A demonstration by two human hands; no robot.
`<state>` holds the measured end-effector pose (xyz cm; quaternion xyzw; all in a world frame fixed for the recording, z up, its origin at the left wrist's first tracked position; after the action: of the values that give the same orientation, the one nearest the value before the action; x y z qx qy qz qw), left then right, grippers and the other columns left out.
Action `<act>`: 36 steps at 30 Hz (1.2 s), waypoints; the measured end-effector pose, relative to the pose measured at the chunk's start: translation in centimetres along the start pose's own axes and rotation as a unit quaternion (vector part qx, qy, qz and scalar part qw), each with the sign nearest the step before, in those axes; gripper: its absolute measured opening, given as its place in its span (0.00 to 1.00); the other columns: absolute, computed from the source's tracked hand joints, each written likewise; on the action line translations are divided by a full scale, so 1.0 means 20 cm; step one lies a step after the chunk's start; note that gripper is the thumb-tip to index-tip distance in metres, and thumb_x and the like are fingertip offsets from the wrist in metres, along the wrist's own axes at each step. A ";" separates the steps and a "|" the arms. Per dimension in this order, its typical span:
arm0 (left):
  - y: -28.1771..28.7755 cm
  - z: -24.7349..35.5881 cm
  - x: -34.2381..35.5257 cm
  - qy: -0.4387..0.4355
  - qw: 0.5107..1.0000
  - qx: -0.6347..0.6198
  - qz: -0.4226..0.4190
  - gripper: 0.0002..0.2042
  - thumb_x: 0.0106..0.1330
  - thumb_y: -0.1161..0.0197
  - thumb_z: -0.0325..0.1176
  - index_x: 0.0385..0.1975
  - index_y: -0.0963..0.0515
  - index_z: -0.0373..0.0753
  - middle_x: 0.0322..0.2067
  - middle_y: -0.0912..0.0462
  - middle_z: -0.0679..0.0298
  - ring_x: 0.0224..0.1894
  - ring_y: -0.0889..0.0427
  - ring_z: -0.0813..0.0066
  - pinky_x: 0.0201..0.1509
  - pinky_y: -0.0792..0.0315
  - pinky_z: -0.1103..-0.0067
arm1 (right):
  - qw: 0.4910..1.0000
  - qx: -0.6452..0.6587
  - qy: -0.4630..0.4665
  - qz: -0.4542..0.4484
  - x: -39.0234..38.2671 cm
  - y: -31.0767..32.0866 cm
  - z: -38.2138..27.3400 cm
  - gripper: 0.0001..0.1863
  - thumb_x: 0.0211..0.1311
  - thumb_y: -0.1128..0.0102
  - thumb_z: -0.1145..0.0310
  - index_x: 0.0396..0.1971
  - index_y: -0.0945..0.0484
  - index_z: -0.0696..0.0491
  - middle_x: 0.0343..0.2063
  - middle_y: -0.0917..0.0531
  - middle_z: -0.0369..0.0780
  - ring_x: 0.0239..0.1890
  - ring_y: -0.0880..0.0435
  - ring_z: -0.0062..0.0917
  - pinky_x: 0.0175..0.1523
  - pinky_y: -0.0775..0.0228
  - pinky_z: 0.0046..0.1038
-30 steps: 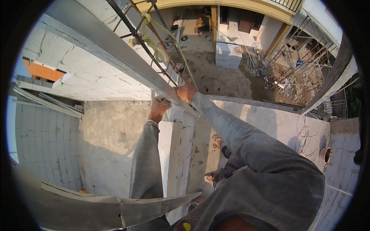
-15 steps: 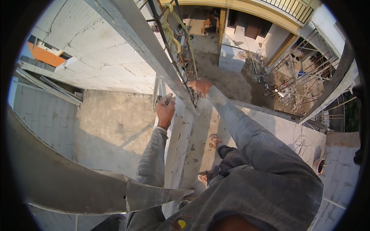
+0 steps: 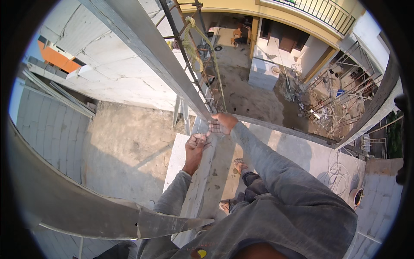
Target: The person places white blocks along a rooftop edge, applies mortar with a trowel, and taps them into position with a hammer. The person also uses a wooden plank to align the blocks and continues adding mortar between joints.
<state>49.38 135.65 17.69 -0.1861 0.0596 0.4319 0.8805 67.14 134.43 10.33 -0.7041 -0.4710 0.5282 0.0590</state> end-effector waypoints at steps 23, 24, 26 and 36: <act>-0.04 0.80 0.19 -0.080 0.928 0.341 0.130 0.10 0.68 0.31 0.33 0.36 0.15 0.29 0.22 0.18 0.68 0.23 0.25 0.85 0.27 0.32 0.84 | 0.772 -0.420 0.444 0.173 -0.60 -0.51 -0.71 0.16 0.60 0.30 0.59 0.34 0.11 0.59 0.25 0.12 0.38 0.26 0.19 0.18 0.34 0.27 0.28; -0.04 0.79 0.19 -0.081 0.938 0.314 0.124 0.11 0.68 0.31 0.33 0.38 0.16 0.29 0.22 0.18 0.68 0.23 0.25 0.85 0.27 0.32 0.84 | 0.775 -0.407 0.454 0.166 -0.62 -0.51 -0.71 0.16 0.60 0.30 0.59 0.34 0.11 0.59 0.25 0.12 0.37 0.26 0.20 0.17 0.34 0.28 0.27; -0.04 0.78 0.17 -0.091 0.955 0.257 0.118 0.12 0.67 0.31 0.33 0.42 0.17 0.29 0.23 0.17 0.67 0.23 0.25 0.86 0.27 0.32 0.85 | 0.794 -0.391 0.439 0.157 -0.66 -0.49 -0.67 0.16 0.61 0.30 0.59 0.33 0.11 0.59 0.21 0.16 0.34 0.25 0.23 0.15 0.31 0.31 0.26; 0.09 0.69 -0.05 -0.032 0.946 0.315 0.064 0.13 0.65 0.29 0.35 0.44 0.17 0.34 0.23 0.16 0.68 0.21 0.23 0.83 0.27 0.29 0.84 | 0.984 -0.063 0.157 -0.047 -0.75 -0.49 -0.25 0.20 0.71 0.43 0.65 0.56 0.23 0.61 0.28 0.30 0.29 0.26 0.35 0.16 0.30 0.40 0.23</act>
<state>46.50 141.15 30.17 0.1186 0.1762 0.4523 0.8662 65.17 130.99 28.56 -0.7574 -0.5212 0.3769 0.1123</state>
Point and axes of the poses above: each hand's wrist, its own x-axis towards the middle knuckle, its own y-axis out of the back of the hand, z = x × y, the point moved 7 cm from there along x, towards the middle knuckle
